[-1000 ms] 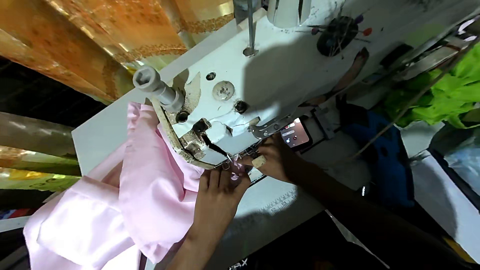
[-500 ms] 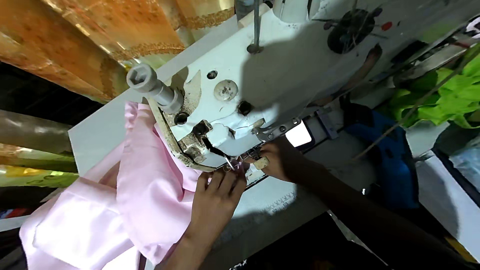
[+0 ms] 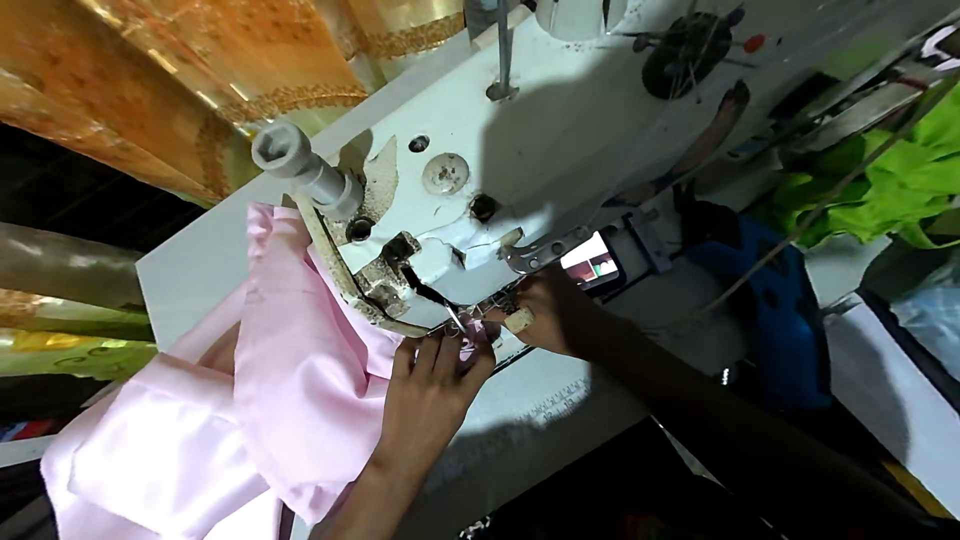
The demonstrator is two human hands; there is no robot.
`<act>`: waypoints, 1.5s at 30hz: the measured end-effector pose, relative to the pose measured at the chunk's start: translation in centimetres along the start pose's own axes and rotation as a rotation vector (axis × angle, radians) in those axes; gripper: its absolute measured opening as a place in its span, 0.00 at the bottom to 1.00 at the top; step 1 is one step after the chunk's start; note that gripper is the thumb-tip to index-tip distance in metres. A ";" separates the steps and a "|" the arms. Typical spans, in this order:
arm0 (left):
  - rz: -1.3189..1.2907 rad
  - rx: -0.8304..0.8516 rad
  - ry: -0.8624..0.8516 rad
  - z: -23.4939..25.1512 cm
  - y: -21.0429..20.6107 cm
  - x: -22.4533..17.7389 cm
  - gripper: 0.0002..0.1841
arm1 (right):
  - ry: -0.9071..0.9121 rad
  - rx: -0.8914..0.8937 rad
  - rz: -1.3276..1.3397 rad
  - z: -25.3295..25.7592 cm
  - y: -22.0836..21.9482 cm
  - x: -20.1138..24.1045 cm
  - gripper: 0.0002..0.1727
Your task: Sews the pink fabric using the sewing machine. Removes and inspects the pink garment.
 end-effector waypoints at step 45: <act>-0.101 0.072 0.075 0.3 -0.5 1.6 0.24 | 0.048 0.000 0.054 -1.1 -0.2 0.4 0.09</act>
Point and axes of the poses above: each hand's wrist, its own z-axis towards the middle knuckle, its own y-axis out of the back of the hand, x = y × z, the point moved 7 cm from there along z, towards the middle knuckle, and after that the axes turned 8 degrees about x, right-handed, at the moved point
